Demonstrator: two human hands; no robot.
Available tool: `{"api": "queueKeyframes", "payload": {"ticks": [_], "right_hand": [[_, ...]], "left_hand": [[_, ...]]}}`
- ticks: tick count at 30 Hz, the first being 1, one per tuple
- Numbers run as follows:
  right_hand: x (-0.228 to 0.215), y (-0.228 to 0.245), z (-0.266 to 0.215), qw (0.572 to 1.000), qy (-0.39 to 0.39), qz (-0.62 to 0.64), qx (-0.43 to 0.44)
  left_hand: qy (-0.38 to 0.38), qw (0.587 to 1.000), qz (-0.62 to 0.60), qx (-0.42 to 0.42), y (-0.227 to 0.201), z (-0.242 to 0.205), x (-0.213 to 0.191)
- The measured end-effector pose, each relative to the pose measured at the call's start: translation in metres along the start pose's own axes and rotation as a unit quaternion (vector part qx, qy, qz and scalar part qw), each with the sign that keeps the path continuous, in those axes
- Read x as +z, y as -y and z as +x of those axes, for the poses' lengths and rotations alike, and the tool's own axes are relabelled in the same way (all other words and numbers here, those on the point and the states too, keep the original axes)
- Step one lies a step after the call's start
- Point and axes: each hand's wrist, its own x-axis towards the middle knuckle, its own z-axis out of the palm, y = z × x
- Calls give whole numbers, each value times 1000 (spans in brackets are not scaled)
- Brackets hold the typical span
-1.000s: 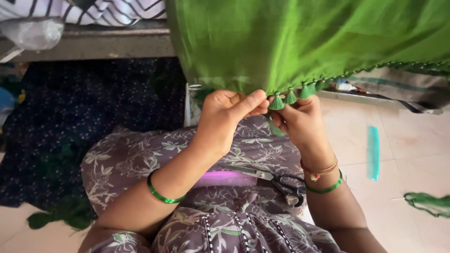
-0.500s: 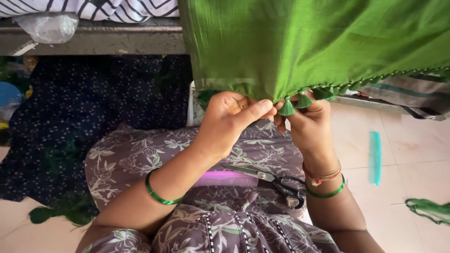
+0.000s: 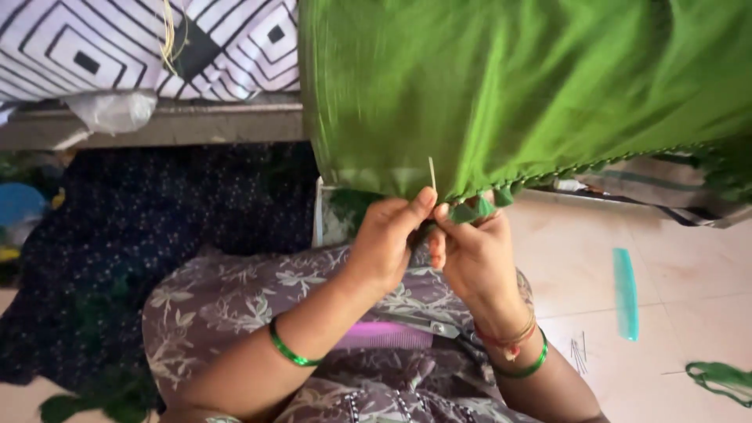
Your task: Creating and trimming decorative tassels on the edge of a green fabric using thread, a comb, and scissors.
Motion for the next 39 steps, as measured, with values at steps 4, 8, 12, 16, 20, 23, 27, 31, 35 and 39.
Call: {"api": "queueKeyframes", "payload": {"ticks": [4,8,12,16,20,23,27,31,35,39], "right_hand": [[6,16,-16,963,-72,-221,-137],[50,74,-16,714,-56,-556,-421],[53,73,-6,705,12,-591,-392],[44,53,-8,785,30,-479,-391],[46,38,-11,783,39,-480,-394],[30,24,-10,818,19,-420,-393],[25,35,1,961,-13,-138,-238],[18,23,2,981,-16,-47,-190],[24,30,-1,946,-41,-195,-254],[4,33,14,996,-52,23,-71]], "left_hand": [[-23,996,25,76,14,5,-12],[-107,978,161,77,12,0,-12],[-100,969,214,67,5,4,1],[-125,991,-3,54,-5,6,7],[-179,981,41,69,4,3,3],[-180,971,109,114,11,-4,6],[-112,980,67,147,-10,-13,34],[-164,973,102,126,-10,-16,36],[-73,967,121,210,-10,-14,32],[-144,968,96,181,5,-11,29]]}}
